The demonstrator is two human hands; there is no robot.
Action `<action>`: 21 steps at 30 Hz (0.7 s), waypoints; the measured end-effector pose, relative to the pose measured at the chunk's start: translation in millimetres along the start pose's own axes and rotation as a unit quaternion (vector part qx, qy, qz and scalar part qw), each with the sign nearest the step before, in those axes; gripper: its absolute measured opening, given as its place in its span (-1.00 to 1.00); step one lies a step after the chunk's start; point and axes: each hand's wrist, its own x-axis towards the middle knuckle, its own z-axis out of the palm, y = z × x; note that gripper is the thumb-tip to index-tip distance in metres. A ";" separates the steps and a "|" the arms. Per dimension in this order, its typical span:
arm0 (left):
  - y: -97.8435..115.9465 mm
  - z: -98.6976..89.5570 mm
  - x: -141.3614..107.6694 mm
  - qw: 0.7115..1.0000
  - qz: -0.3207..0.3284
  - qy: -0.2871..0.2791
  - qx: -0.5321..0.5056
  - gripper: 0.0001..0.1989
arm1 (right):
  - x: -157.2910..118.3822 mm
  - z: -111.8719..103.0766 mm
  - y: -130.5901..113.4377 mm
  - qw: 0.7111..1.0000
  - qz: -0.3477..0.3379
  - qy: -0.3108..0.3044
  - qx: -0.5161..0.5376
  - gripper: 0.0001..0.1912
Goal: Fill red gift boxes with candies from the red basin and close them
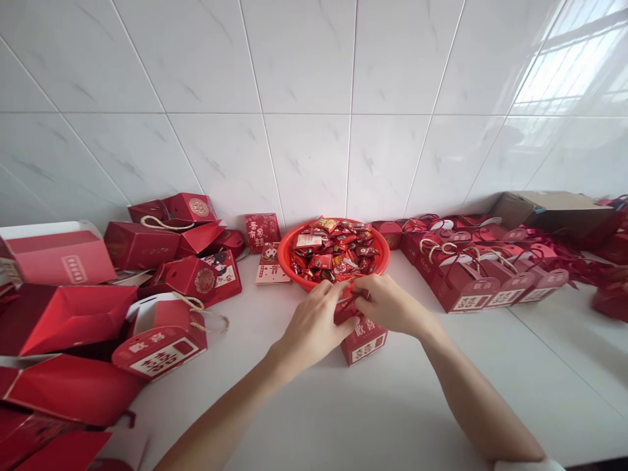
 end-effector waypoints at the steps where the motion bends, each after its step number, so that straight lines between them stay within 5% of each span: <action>1: -0.6 2.7 0.4 1.000 -0.007 -0.017 0.023 -0.67 | 0.2 -0.1 0.3 1.000 0.005 -0.003 -0.006 -0.79; 8: -2.3 18.1 1.9 0.993 -0.034 -0.076 0.081 -0.82 | 1.7 0.5 4.7 0.999 0.001 -0.010 -0.050 -0.79; 15: -5.8 18.6 3.4 0.991 -0.049 -0.103 0.072 -0.77 | 13.5 -1.6 14.6 0.997 -0.029 -0.058 0.052 -0.82; 21: -6.4 13.8 2.2 0.997 -0.014 -0.076 -0.009 -0.50 | -5.8 -26.7 27.5 0.991 -0.023 -0.004 0.133 -0.89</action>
